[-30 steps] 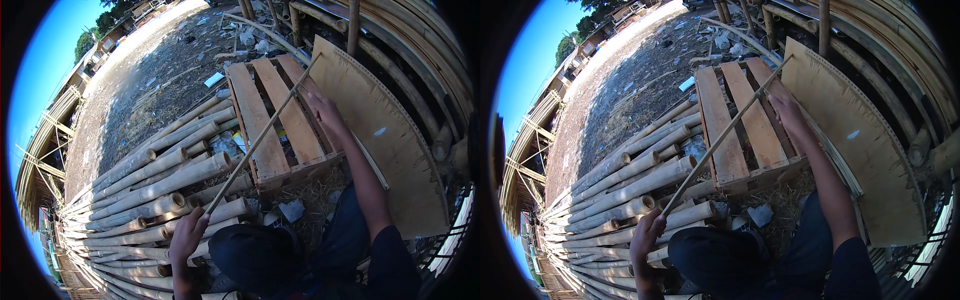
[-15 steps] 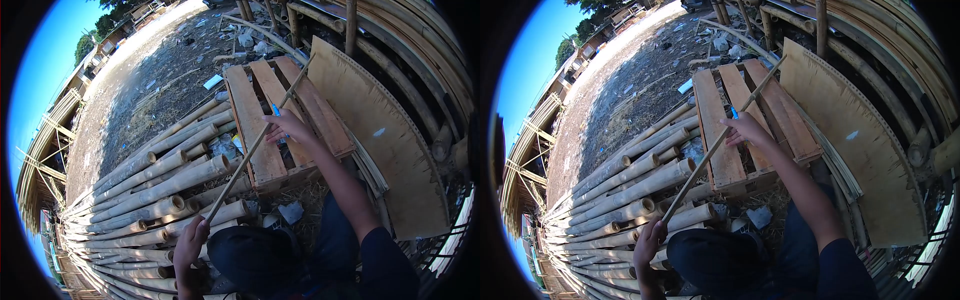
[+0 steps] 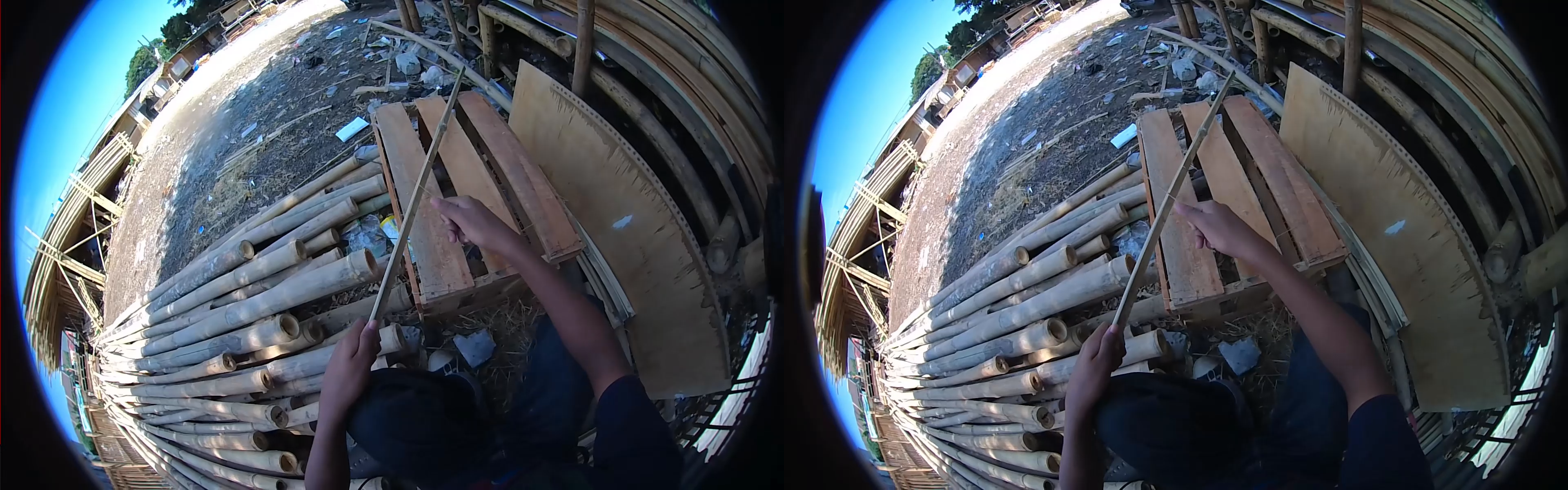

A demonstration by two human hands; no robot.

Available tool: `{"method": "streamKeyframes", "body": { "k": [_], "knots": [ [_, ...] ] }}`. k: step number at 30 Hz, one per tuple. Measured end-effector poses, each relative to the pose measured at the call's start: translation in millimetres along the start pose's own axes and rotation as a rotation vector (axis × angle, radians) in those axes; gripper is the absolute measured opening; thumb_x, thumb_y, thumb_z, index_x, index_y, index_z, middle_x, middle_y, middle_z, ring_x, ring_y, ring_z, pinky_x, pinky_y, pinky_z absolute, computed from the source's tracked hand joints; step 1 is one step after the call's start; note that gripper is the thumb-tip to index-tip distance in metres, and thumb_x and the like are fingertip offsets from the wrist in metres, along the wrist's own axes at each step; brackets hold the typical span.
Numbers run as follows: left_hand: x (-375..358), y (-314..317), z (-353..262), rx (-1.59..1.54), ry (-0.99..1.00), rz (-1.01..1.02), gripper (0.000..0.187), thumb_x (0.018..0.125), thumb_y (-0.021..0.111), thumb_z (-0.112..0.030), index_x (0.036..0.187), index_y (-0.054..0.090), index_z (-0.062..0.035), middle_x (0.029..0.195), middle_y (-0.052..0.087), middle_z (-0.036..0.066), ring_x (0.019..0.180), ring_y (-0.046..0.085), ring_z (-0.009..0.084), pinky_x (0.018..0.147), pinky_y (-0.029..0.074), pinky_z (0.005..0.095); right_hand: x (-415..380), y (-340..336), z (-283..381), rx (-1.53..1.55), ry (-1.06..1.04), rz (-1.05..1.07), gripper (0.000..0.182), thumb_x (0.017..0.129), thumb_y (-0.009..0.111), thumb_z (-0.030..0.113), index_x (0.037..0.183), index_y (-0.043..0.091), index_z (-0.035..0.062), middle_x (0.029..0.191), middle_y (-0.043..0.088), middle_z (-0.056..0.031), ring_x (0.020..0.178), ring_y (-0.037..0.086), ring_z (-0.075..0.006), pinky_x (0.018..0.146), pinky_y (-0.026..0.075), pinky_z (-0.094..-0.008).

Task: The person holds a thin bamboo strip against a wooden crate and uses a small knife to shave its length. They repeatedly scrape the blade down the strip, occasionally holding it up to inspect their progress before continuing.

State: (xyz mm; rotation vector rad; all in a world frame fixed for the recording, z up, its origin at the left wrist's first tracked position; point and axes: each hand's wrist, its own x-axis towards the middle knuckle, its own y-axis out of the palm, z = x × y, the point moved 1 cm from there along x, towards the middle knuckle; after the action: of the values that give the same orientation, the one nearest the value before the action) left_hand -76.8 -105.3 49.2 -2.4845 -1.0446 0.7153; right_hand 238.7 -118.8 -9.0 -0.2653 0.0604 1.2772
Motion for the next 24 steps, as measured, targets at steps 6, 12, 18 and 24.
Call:
{"method": "streamKeyframes", "body": {
  "k": [6, 12, 18, 24],
  "knots": [
    [33.0, 3.5, -13.0, 0.158, 0.058, 0.003, 0.039, 0.103, 0.043, -0.037, 0.094, 0.048, 0.0006, 0.077, 0.055, 0.017, 0.074, 0.055, 0.0353, 0.071, 0.042, 0.045, -47.7, 62.0, 24.2, -0.489, -0.34, 0.019, 0.056, 0.1, 0.044, 0.048, 0.084, 0.066, -0.0009, 0.064, 0.062, -0.0186, 0.066, 0.065, -0.0338, 0.067, 0.049, -0.0447],
    [66.1, 16.2, 17.1, 0.223, 0.16, 0.056, 0.042, 0.096, 0.053, -0.036, 0.109, 0.049, 0.0038, 0.094, 0.06, 0.028, 0.095, 0.059, 0.0452, 0.082, 0.044, 0.0482, -52.1, 73.6, 16.9, -0.604, -0.399, 0.019, 0.058, 0.099, 0.044, 0.05, 0.083, 0.069, 0.0003, 0.064, 0.062, -0.0219, 0.068, 0.065, -0.0399, 0.065, 0.051, -0.05],
    [60.9, 15.2, -1.6, -0.272, 0.011, 0.26, 0.021, 0.096, 0.049, -0.017, 0.108, 0.054, -0.001, 0.079, 0.054, 0.0, 0.067, 0.048, 0.0093, 0.063, 0.04, 0.0267, -40.5, 67.4, 9.4, -0.668, -0.423, -0.12, 0.058, 0.098, 0.045, 0.049, 0.074, 0.068, 0.0021, 0.063, 0.062, -0.0212, 0.065, 0.065, -0.0406, 0.064, 0.051, -0.0504],
    [54.5, 13.3, -11.9, -0.421, 0.021, 0.251, 0.014, 0.094, 0.049, -0.016, 0.094, 0.054, -0.0036, 0.075, 0.05, -0.001, 0.065, 0.044, 0.0079, 0.061, 0.036, 0.0244, -52.3, 77.5, 22.1, -0.697, -0.406, -0.114, 0.058, 0.098, 0.044, 0.051, 0.076, 0.068, 0.0028, 0.061, 0.062, -0.0208, 0.065, 0.065, -0.0399, 0.063, 0.051, -0.0499]
  ]
}}
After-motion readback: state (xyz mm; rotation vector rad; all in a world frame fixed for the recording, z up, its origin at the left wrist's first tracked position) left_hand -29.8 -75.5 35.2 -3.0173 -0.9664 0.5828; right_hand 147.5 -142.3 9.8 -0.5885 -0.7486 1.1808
